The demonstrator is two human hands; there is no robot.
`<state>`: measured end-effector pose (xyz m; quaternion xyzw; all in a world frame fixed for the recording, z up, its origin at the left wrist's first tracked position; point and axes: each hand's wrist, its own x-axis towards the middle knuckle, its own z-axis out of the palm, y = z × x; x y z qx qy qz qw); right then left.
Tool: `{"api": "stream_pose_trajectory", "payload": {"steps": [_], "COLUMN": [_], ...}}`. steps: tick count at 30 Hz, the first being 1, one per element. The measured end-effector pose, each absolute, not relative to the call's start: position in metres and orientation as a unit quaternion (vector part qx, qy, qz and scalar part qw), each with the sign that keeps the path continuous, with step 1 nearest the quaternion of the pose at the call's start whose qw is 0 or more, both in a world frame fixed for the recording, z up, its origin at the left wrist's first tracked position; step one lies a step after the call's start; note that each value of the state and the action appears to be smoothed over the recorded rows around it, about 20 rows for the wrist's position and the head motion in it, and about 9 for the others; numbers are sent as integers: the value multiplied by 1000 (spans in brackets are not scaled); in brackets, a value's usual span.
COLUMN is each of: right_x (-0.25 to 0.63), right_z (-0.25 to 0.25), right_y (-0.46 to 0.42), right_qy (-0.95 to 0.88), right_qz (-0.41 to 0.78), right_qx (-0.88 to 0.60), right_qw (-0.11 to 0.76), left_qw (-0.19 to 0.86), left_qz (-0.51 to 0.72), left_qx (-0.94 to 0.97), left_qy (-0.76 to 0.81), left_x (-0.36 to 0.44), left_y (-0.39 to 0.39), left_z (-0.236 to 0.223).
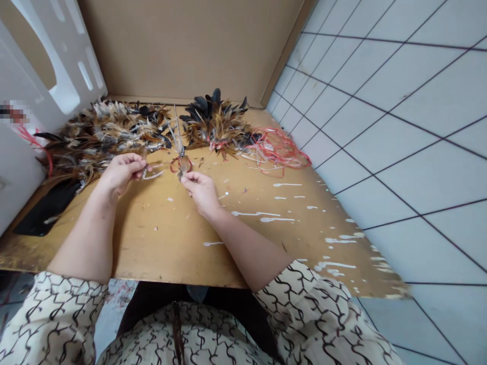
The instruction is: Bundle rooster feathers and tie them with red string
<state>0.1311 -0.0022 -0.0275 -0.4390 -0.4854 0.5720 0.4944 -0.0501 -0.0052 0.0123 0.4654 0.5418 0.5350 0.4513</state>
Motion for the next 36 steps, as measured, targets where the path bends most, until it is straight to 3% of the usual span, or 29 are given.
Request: {"api": "stream_pose_trajectory", "payload": {"steps": [8, 20, 36], "right_x": [130, 133, 129], "right_z": [-22, -33, -24], "right_y": [-6, 2, -8], "right_qy": [-440, -502, -448], "right_qz": [644, 530, 625], "right_qx": [-415, -463, -463], "right_qw": [469, 503, 442], "left_qw": [568, 574, 621], "left_qz": [498, 492, 521], "left_qx": [461, 481, 441], "left_qy": [465, 445, 386], "left_x": [-22, -15, -14], "left_y": [-8, -8, -12], "left_z": [7, 3, 8]}}
